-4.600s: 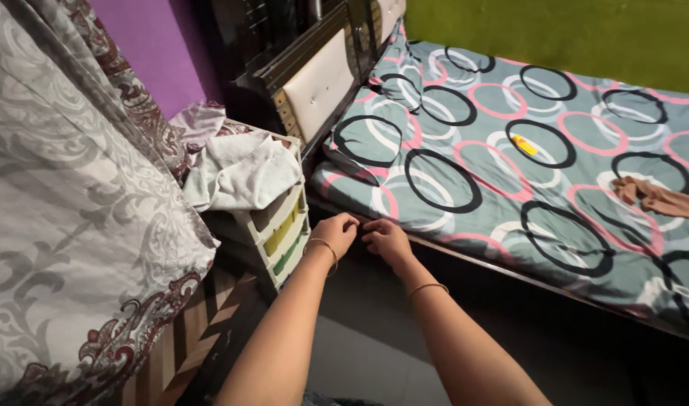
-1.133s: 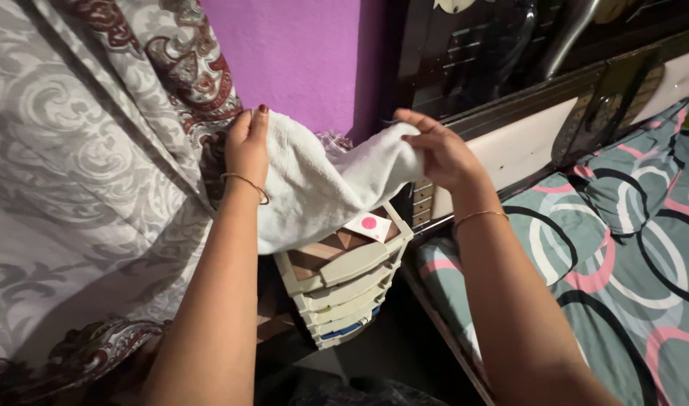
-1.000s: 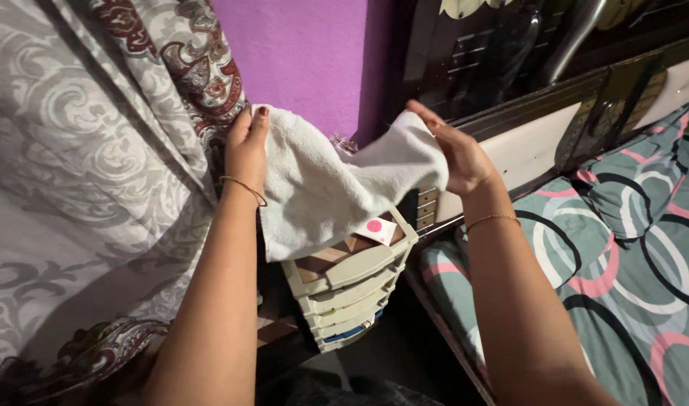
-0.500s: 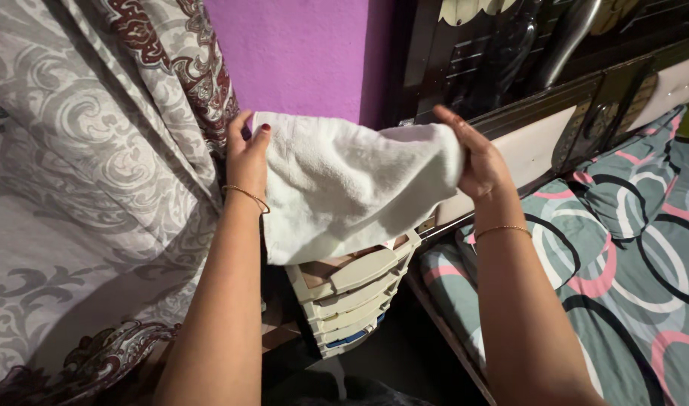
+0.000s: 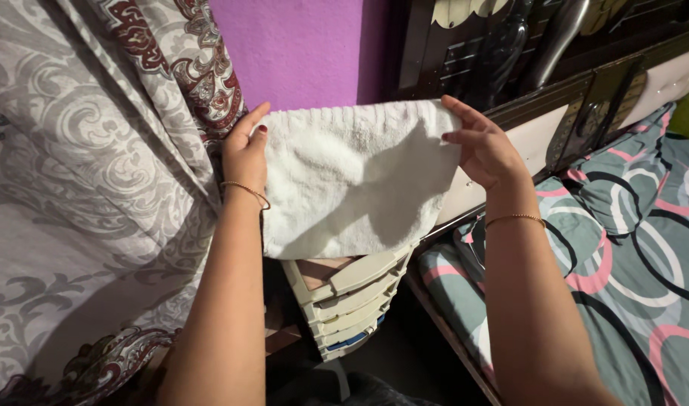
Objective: The person puts away cosmetic tubes and bottles into a cabinet and onto a small table, mounts a phone into a wall holder, and folds a small towel by hand.
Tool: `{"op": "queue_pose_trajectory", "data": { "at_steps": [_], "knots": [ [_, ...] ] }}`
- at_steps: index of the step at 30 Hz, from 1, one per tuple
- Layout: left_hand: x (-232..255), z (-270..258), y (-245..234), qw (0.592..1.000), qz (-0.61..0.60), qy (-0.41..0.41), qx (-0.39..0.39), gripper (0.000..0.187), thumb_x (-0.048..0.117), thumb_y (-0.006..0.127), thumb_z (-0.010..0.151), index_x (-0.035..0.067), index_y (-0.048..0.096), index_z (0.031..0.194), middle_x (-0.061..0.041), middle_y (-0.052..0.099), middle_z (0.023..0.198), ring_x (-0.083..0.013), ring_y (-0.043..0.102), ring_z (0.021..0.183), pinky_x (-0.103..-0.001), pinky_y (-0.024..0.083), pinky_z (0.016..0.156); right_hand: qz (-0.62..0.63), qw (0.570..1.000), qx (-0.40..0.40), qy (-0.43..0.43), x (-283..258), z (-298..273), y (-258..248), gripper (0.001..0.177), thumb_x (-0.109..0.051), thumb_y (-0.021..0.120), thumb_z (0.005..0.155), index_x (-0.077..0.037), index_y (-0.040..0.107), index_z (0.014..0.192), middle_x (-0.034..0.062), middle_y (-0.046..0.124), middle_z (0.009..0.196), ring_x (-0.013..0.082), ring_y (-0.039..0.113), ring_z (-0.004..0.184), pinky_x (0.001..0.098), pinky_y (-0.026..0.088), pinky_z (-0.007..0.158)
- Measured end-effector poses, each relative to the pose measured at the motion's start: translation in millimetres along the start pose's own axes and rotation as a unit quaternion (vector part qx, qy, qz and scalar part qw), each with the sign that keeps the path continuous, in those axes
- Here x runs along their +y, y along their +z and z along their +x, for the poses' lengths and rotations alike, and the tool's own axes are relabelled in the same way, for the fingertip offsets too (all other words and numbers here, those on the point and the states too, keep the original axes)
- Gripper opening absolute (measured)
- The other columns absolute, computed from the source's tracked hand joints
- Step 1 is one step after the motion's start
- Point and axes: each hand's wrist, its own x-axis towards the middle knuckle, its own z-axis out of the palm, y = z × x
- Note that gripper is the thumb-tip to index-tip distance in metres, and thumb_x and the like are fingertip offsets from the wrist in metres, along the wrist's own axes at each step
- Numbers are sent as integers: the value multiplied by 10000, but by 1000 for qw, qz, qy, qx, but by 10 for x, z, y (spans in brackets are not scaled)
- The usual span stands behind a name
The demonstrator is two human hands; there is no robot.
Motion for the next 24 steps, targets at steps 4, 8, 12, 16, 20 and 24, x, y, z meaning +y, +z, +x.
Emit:
{"op": "queue_pose_trajectory", "data": {
  "at_steps": [4, 8, 12, 16, 20, 24],
  "knots": [
    [109, -30, 24, 997, 10, -71, 31, 403, 27, 587, 1006, 53, 663, 1401, -147, 701, 1315, -174, 496, 1068, -296, 399, 954, -159, 981, -70, 85, -130, 8, 60, 784, 164, 614, 787, -127, 455, 1498, 64, 643, 1317, 144, 646, 1174, 309, 501, 1054],
    [112, -19, -14, 1000, -6, -10, 19, 438, 22, 650, 939, 24, 616, 1376, -79, 651, 1389, -136, 603, 1237, -262, 455, 1063, -205, 965, -39, 161, -174, 87, 14, 533, -16, 643, 969, 27, 541, 1490, 88, 658, 1285, 175, 655, 1165, 333, 533, 1040],
    [93, -36, 26, 998, -51, -23, 28, 485, 5, 673, 904, 16, 610, 1384, -96, 643, 1396, -159, 609, 1219, -281, 474, 1056, -84, 994, -30, 55, -107, 37, 114, 517, -25, 618, 988, -103, 508, 1487, 77, 627, 1225, 205, 628, 1084, 378, 542, 965],
    [104, -56, 72, 998, -4, -14, 53, 515, 2, 706, 884, 14, 614, 1391, -109, 640, 1422, -182, 602, 1267, -291, 450, 1093, -75, 989, -103, 80, 44, -23, 194, 647, 107, 657, 793, -194, 576, 1361, -10, 635, 1344, 126, 642, 1197, 304, 500, 1048],
    [117, -75, 27, 997, 9, -74, 6, 794, -14, 793, 753, 43, 493, 1486, -128, 517, 1527, -209, 507, 1386, -302, 418, 1117, -188, 968, -96, 133, 247, 36, -8, 500, 100, 694, 806, -62, 668, 1278, 25, 677, 1272, 159, 654, 1171, 319, 488, 1084],
    [205, -102, -30, 977, 144, -144, -59, 1031, -4, 881, 668, 93, 335, 1537, -144, 407, 1559, -222, 403, 1426, -303, 365, 1120, -175, 979, 41, 100, 310, 137, -224, 305, 3, 707, 900, -47, 693, 1200, 52, 703, 1114, 189, 680, 1026, 374, 557, 972]
  ]
}}
